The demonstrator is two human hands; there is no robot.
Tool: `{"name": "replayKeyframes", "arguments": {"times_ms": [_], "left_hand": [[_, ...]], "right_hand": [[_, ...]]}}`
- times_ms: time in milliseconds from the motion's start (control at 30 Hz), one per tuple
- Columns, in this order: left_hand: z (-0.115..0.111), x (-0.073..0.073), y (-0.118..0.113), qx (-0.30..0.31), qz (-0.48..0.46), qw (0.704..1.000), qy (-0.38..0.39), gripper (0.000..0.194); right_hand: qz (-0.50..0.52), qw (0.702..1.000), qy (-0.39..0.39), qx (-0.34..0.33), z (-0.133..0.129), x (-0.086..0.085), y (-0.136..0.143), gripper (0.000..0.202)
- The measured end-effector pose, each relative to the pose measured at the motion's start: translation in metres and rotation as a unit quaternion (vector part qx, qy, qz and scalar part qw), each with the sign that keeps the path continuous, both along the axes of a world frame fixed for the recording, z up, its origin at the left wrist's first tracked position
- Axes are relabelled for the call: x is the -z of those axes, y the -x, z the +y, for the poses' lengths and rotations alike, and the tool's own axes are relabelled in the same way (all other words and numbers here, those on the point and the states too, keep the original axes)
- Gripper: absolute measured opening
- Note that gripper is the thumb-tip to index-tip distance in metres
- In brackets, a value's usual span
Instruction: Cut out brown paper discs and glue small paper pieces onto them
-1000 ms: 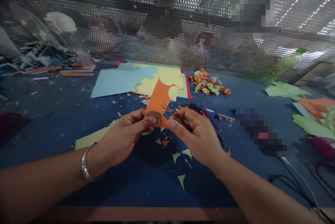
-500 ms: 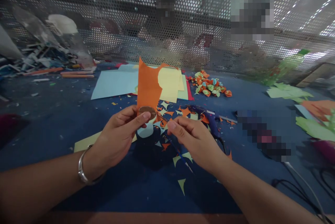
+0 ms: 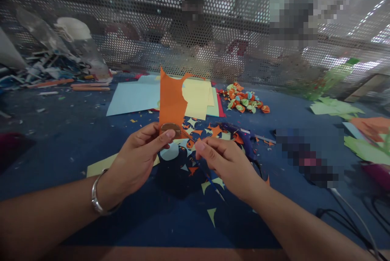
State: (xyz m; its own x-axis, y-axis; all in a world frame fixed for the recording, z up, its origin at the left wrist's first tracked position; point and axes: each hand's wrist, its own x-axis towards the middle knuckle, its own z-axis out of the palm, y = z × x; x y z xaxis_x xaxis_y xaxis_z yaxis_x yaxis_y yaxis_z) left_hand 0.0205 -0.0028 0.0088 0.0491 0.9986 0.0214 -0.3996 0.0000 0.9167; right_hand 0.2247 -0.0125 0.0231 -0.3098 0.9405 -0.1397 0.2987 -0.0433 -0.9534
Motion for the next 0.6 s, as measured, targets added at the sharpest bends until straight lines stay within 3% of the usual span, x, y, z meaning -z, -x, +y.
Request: {"name": "replayKeyframes", "arguments": {"times_ms": [600], "left_hand": [[-0.0031,0.0021,0.0016,0.039,-0.017,0.999,0.030,0.014]], "right_hand": [[0.028,0.999,0.040,0.014,-0.0020,-0.0042,0.0046,0.053]]}}
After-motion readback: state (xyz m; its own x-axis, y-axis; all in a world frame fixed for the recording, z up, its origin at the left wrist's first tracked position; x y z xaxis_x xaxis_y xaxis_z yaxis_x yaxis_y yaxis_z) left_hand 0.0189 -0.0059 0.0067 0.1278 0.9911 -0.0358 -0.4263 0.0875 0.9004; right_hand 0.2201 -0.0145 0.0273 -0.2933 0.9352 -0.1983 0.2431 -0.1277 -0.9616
